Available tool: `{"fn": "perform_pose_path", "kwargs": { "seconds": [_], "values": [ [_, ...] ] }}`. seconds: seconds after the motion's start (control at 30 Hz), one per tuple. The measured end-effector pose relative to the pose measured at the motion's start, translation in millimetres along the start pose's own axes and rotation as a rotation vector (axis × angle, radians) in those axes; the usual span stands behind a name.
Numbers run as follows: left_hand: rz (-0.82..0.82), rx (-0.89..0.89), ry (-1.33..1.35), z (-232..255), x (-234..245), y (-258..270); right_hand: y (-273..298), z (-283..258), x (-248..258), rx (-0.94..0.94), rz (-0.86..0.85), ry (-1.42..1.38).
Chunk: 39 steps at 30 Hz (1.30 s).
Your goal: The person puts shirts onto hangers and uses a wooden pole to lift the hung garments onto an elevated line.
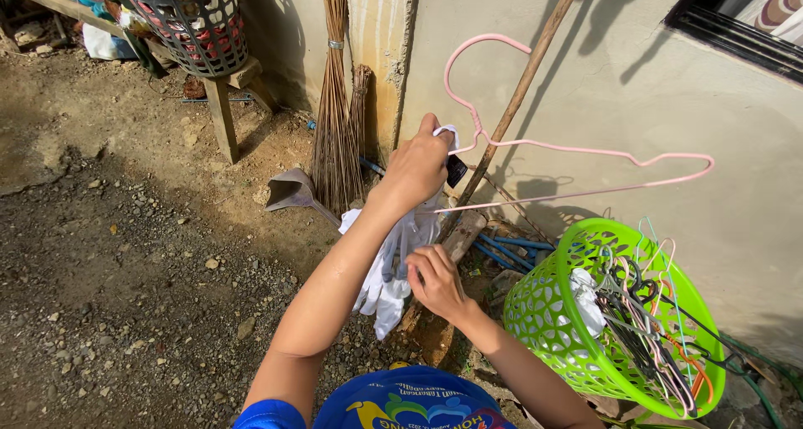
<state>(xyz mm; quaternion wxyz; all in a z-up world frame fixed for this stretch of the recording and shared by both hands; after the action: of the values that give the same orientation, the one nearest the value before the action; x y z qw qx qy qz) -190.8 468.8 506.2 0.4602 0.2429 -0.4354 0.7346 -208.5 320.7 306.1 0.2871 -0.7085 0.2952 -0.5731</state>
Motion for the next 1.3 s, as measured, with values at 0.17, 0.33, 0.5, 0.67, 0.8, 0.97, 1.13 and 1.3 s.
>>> {"fn": "perform_pose_path", "kwargs": {
  "seconds": [0.17, 0.33, 0.5, 0.67, 0.8, 0.97, 1.13, 1.3],
  "values": [
    [-0.023, -0.091, 0.015, 27.3, 27.3, 4.6, -38.8, 33.7, -3.8, -0.097, -0.031, 0.125],
    [0.07, -0.137, -0.114, -20.5, 56.9, 7.9, -63.3, 66.9, 29.2, -0.297, -0.442, 0.331],
    [0.107, -0.117, -0.281, -95.7, 66.0, 27.0, -36.9, 107.0, 120.2, -0.177, -0.117, 0.102],
    [0.197, -0.04, -0.319, -113.5, 47.4, 28.0, -29.0, 100.1, 137.7, -0.412, 0.273, -0.479],
    [0.218, -0.062, -0.336, -109.7, 53.2, 23.1, -26.5, 117.7, 137.7, -0.581, 0.685, -0.519],
    [-0.019, 0.124, 0.183, -90.8, 67.2, 26.0, -35.1, 127.3, 146.6, -0.57, 0.437, -0.117],
    [0.091, 0.345, 0.015, -98.9, 51.2, 29.4, -40.7, 126.8, 155.4, -0.638, 0.213, -0.016],
    [0.331, 0.433, -0.082, -126.6, 37.6, 26.7, -44.0, 107.7, 151.3, -0.285, 0.114, 0.228]
  ]
}}
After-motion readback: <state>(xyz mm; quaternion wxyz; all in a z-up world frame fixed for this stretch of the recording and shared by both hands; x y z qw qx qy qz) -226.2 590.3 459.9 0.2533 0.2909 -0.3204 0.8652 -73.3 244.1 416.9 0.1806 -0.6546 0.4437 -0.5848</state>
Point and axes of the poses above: each hand's wrist, its own y-axis away from the middle knuckle, its own x-axis out of the back of the hand, z = x × y, the point moved 4 cm from there along -y, towards the middle knuckle, and after that the axes turned 3 degrees about -z, right-handed, at the moved point
